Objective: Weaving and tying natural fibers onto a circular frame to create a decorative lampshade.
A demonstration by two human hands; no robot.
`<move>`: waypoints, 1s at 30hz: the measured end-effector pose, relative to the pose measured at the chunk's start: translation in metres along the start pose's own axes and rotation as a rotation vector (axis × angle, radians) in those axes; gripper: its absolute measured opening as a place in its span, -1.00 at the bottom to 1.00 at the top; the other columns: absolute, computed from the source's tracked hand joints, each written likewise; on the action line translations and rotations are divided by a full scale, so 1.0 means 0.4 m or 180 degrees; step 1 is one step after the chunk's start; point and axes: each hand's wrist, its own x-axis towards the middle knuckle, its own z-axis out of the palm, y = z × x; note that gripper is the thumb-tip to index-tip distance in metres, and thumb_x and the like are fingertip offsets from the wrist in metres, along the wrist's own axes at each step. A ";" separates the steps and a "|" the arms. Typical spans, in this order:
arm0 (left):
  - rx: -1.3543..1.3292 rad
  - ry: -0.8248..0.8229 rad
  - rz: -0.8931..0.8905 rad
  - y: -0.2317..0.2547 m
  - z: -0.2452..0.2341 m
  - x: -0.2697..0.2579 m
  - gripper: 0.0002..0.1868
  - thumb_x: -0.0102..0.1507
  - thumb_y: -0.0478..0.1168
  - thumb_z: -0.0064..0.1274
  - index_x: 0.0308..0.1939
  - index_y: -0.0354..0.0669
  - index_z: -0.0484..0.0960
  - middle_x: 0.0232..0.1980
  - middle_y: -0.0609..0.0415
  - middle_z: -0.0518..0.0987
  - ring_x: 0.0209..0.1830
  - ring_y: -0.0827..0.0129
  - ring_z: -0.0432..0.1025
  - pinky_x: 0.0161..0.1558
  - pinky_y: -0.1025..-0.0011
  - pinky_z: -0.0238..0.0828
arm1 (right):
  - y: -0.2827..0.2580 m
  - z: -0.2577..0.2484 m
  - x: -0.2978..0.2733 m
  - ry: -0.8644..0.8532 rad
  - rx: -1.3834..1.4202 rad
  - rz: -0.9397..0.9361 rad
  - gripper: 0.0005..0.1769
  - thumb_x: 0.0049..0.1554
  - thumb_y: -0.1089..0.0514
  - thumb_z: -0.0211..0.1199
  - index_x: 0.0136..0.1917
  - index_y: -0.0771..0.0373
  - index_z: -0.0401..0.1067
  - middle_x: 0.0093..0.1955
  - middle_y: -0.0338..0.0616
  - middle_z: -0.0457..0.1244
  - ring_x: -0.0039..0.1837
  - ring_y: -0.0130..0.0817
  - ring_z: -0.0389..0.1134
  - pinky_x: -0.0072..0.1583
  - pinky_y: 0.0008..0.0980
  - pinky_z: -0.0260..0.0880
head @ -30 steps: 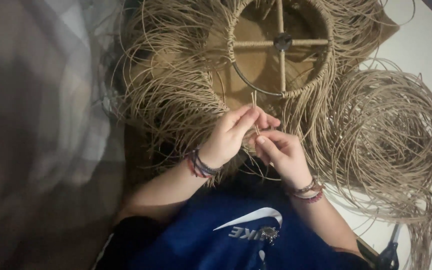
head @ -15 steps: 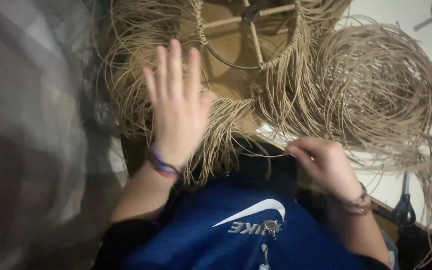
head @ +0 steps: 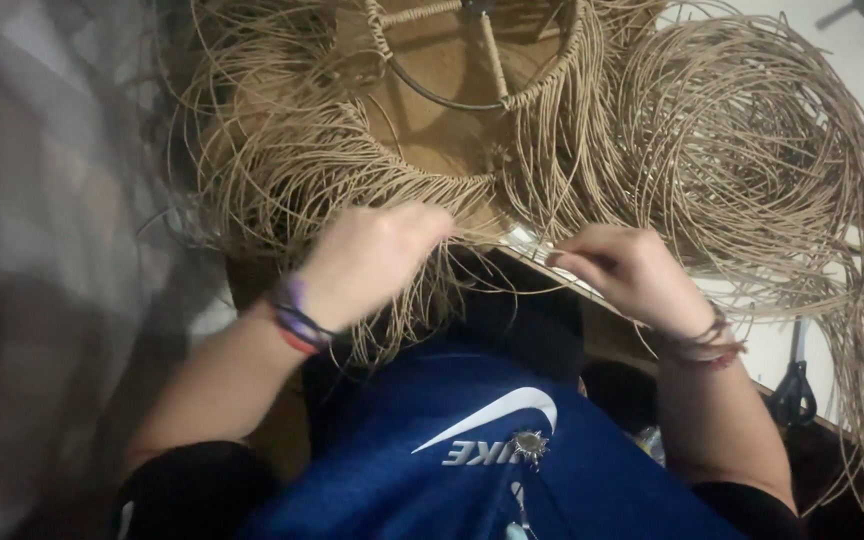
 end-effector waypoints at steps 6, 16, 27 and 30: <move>-0.0041 -0.0082 -0.0056 -0.055 -0.063 -0.026 -0.76 0.46 -0.15 -0.13 -0.03 -0.07 0.67 -0.32 0.04 0.68 -0.37 0.14 0.61 -0.31 0.28 0.54 | 0.066 -0.013 -0.002 -0.0533 0.0433 0.0258 -0.78 0.23 0.18 0.20 -0.05 0.30 0.63 -0.12 0.10 0.44 -0.11 -0.11 0.46 0.01 -0.17 0.42; 0.1278 -0.0031 -0.0138 0.017 -0.117 -0.033 -0.81 0.46 -0.12 -0.19 -0.10 0.14 0.58 -0.45 0.36 0.51 -0.55 0.48 0.50 -0.44 0.48 0.48 | 0.162 0.045 -0.025 -0.0405 -0.1298 -0.0295 -0.84 0.28 0.14 0.14 -0.11 0.16 0.49 -0.02 -0.21 0.32 0.01 -0.15 0.48 0.02 -0.26 0.50; 0.0880 -0.0529 -0.0788 0.079 -0.064 -0.097 -0.84 0.38 -0.31 -0.17 -0.13 -0.06 0.55 -0.53 0.24 0.57 -0.64 0.41 0.55 -0.55 0.48 0.51 | 0.275 0.136 0.006 0.0934 -0.1928 -0.0453 -0.90 0.29 0.07 0.15 0.08 -0.07 0.44 -0.29 -0.42 0.23 -0.27 -0.30 0.44 -0.17 -0.34 0.47; -0.0205 -0.0507 -0.1009 0.061 -0.076 -0.083 -0.52 0.38 -0.33 -0.14 0.40 -0.24 0.33 -0.21 -0.17 0.63 -0.40 0.05 0.63 -0.30 0.16 0.63 | 0.108 0.067 0.082 0.0842 -0.1520 -0.0933 -0.93 0.24 0.25 0.25 -0.02 0.17 0.55 -0.05 -0.15 0.37 -0.01 -0.12 0.47 0.02 -0.22 0.49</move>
